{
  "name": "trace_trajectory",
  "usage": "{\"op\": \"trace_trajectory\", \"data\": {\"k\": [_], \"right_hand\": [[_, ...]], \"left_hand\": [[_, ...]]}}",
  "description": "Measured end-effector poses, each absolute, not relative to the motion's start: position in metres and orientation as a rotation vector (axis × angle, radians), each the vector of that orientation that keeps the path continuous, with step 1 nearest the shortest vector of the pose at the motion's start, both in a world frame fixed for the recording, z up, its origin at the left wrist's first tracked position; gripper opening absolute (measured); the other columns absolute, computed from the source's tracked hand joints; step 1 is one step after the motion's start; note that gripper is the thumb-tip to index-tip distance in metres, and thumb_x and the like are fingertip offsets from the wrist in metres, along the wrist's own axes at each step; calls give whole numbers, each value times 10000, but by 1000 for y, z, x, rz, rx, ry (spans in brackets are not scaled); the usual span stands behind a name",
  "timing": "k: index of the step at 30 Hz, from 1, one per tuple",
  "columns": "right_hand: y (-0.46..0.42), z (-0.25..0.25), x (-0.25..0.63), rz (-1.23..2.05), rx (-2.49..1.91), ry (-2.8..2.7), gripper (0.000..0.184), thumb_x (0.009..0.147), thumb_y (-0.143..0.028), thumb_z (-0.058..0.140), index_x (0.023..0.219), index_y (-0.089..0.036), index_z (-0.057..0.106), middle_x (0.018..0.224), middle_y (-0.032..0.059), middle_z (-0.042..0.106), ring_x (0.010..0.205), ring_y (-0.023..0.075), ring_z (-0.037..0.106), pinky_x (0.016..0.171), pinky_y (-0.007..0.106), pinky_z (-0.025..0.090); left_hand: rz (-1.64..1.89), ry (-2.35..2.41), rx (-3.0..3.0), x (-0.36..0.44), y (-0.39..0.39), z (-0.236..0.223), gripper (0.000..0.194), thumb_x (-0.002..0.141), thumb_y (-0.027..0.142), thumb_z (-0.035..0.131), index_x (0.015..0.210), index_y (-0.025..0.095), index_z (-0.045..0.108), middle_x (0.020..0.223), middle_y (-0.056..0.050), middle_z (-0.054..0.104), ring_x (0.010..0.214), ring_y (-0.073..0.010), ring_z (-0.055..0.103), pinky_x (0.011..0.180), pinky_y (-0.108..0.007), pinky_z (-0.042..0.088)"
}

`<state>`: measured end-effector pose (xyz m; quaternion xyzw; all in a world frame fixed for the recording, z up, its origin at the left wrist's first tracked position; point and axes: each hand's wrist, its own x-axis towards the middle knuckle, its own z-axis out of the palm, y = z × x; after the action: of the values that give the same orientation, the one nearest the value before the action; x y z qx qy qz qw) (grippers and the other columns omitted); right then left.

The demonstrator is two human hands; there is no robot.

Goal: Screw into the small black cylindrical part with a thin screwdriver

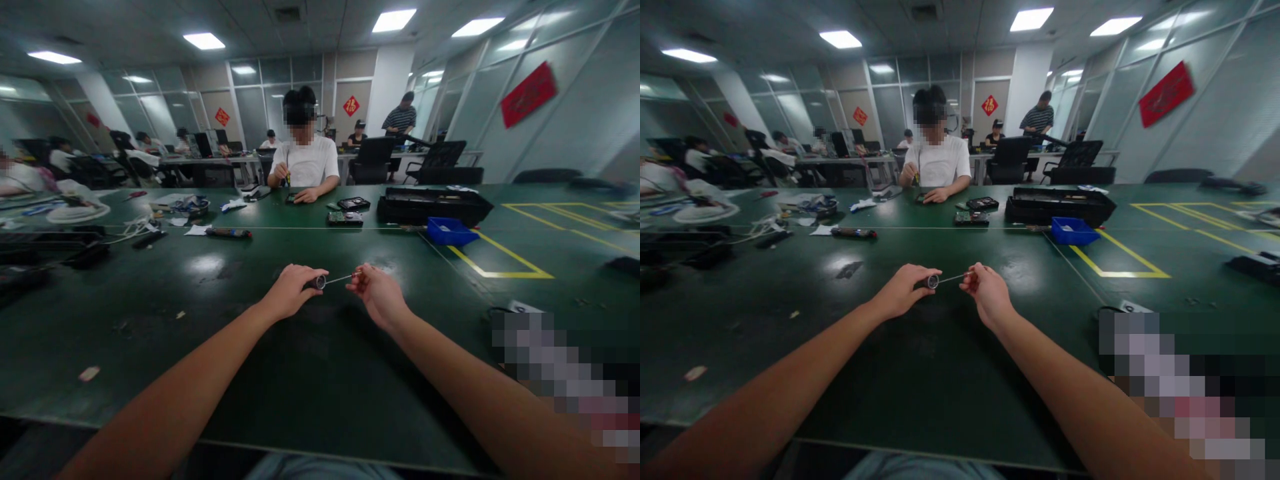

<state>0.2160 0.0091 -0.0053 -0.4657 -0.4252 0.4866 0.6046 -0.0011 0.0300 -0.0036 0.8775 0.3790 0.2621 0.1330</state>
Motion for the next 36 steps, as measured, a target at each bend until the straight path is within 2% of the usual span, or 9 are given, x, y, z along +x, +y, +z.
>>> {"op": "trace_trajectory", "data": {"k": [5,15,26,30,32,36], "right_hand": [[9,-6,217,899,-1168,-1096,220,874,-440,509,860,-226,555,795,51,626,701,189,615,697,379,573],[0,-4,213,769,-1146,-1298,273,920,-456,484,954,-196,560,850,44,639,751,172,615,736,351,512],[-18,13,208,461,-1216,-1640,250,953,-438,452,958,-218,569,821,39,669,771,189,637,723,328,460],[-23,17,206,387,-1277,-1707,276,948,-467,463,915,-218,578,716,14,635,652,173,604,625,301,422],[-24,18,205,366,-1301,-1715,263,959,-437,446,909,-216,579,687,8,623,617,167,589,605,298,407],[-26,19,205,374,-1245,-1736,189,966,-313,416,1039,-218,562,761,13,638,711,177,615,660,300,422]], "left_hand": [[634,1160,2590,-1,34,-10,435,864,316,649,1292,296,573,1154,-51,653,1104,-244,551,1019,-449,338],[669,1135,2616,-1,35,-11,448,871,330,642,1309,292,558,1154,-42,654,1069,-236,553,978,-415,356],[599,1185,2660,0,32,-11,449,883,341,624,1324,317,544,1171,-48,637,1119,-260,531,1079,-536,260],[548,1194,2699,2,30,-11,445,886,314,620,1324,321,541,1183,-46,628,1130,-258,520,1099,-565,229],[530,1187,2718,3,29,-10,448,885,305,621,1324,330,538,1191,-41,624,1136,-258,517,1102,-575,222],[542,1184,2710,3,29,-12,464,880,304,627,1331,339,527,1188,-39,622,1136,-257,520,1093,-575,241]]}}
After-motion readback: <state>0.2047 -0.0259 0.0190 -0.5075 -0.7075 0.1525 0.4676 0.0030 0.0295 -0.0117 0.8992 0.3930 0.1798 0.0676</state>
